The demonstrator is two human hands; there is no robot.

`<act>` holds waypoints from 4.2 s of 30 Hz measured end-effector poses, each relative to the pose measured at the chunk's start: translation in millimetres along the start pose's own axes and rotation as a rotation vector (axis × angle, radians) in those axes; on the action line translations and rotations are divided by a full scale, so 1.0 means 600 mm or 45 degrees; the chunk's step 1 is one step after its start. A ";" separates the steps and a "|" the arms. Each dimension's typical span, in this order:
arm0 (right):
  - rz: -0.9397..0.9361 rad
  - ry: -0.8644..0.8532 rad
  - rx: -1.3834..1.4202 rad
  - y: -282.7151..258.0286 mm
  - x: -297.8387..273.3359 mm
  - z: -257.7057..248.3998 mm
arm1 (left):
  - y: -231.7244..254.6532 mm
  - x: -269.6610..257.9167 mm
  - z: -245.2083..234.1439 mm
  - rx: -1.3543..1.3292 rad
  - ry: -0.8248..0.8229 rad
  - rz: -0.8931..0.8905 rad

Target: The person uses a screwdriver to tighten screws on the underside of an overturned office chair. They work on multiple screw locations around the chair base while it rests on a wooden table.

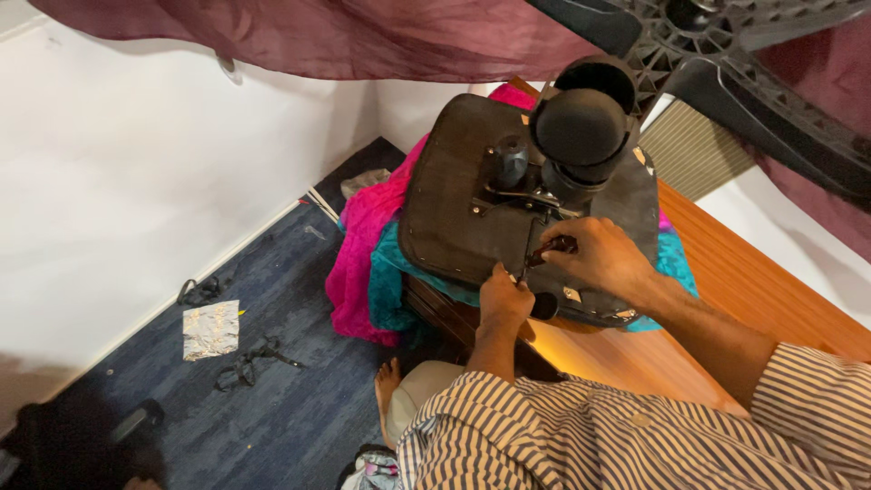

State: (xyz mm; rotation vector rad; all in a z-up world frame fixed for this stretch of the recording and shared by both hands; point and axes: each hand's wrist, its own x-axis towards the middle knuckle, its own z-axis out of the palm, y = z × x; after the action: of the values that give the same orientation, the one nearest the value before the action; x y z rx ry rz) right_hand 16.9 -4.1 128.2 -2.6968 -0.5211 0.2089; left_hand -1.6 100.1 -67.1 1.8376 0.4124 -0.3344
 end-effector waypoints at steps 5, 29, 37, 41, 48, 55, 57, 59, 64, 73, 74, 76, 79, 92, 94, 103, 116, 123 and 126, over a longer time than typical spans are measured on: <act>-0.077 -0.081 -0.005 -0.005 0.014 0.002 | -0.016 0.013 0.030 0.074 0.182 0.172; -0.127 -0.235 -0.193 0.033 0.031 0.035 | 0.014 -0.008 0.032 0.154 0.223 -0.024; -0.248 -0.251 -0.301 0.059 0.025 0.037 | 0.037 -0.024 0.022 0.177 0.343 0.243; -0.303 -0.266 -0.315 0.043 0.024 0.030 | 0.084 -0.050 -0.017 -0.019 0.322 0.386; -0.445 -0.380 -0.286 0.002 0.000 0.007 | 0.093 -0.078 -0.063 -0.155 0.152 0.374; -0.076 -0.145 -0.162 -0.024 0.001 -0.017 | 0.097 -0.063 -0.065 0.029 0.278 0.412; 0.176 -0.241 -0.269 -0.017 0.008 -0.024 | 0.104 -0.065 -0.068 0.036 0.223 0.365; 0.073 -0.120 -0.236 -0.007 0.011 -0.022 | 0.113 -0.064 -0.066 0.063 0.220 0.338; -0.066 -0.067 -0.269 0.017 0.016 -0.012 | 0.108 -0.060 -0.070 0.020 0.205 0.474; -0.139 -0.115 -0.276 0.015 0.001 -0.020 | 0.106 -0.067 -0.071 -0.044 0.107 0.564; -0.199 -0.083 -0.194 0.011 -0.002 -0.022 | 0.110 -0.068 -0.072 -0.029 0.082 0.548; -0.326 -0.027 -0.055 -0.001 -0.006 -0.025 | 0.118 -0.071 -0.079 0.020 0.085 0.517; -0.332 0.039 0.058 -0.016 -0.015 -0.030 | 0.127 -0.077 -0.087 0.083 0.132 0.458; -0.244 0.047 0.121 0.001 0.011 0.001 | 0.109 -0.061 -0.083 -0.082 0.065 0.709; -0.175 0.054 0.139 0.000 0.007 0.001 | 0.117 -0.066 -0.091 0.023 0.112 0.625; -0.012 -0.087 -0.019 -0.012 0.014 -0.020 | 0.133 -0.070 -0.098 -0.043 0.089 0.569; -0.193 -0.049 0.147 -0.009 0.020 -0.010 | 0.107 -0.046 -0.082 0.115 0.192 0.649; -0.105 -0.055 -0.030 -0.018 0.028 -0.012 | 0.114 -0.054 -0.088 0.011 0.131 0.587; -0.136 -0.134 0.168 -0.023 0.025 -0.020 | 0.120 -0.059 -0.094 0.010 0.034 0.502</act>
State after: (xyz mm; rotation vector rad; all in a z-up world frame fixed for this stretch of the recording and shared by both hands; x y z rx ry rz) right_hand 28.9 9.3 143.3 -2.5320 -0.6568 0.3444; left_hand -0.5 130.2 26.1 1.8833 0.0606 -0.0407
